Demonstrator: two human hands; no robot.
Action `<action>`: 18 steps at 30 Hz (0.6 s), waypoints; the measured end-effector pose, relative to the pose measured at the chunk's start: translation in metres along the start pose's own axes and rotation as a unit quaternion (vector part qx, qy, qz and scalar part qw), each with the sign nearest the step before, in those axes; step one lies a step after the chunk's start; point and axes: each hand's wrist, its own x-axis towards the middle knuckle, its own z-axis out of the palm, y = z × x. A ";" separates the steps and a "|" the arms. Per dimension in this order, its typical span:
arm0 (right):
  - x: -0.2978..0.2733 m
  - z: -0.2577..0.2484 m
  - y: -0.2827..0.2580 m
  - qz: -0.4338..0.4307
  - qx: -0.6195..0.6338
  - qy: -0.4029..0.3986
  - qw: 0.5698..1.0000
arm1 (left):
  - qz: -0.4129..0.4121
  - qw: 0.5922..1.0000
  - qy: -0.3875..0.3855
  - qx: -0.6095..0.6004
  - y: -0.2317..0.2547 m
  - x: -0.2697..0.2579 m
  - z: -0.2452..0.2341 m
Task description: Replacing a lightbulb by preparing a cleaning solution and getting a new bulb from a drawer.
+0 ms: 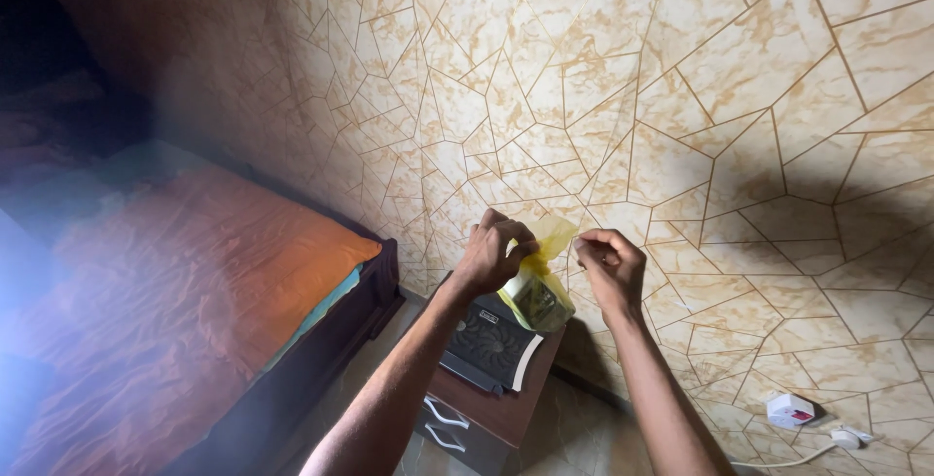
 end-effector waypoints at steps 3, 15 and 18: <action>-0.004 0.008 -0.023 -0.081 -0.103 -0.105 0.986 | 0.002 1.000 0.011 0.010 0.002 0.000 0.004; -0.012 0.010 -0.019 -0.125 -0.170 -0.210 0.955 | 0.014 1.000 -0.004 0.016 0.007 -0.003 0.005; -0.015 0.012 -0.021 -0.130 -0.178 -0.213 0.952 | 0.010 1.000 -0.011 -0.002 0.009 -0.003 0.004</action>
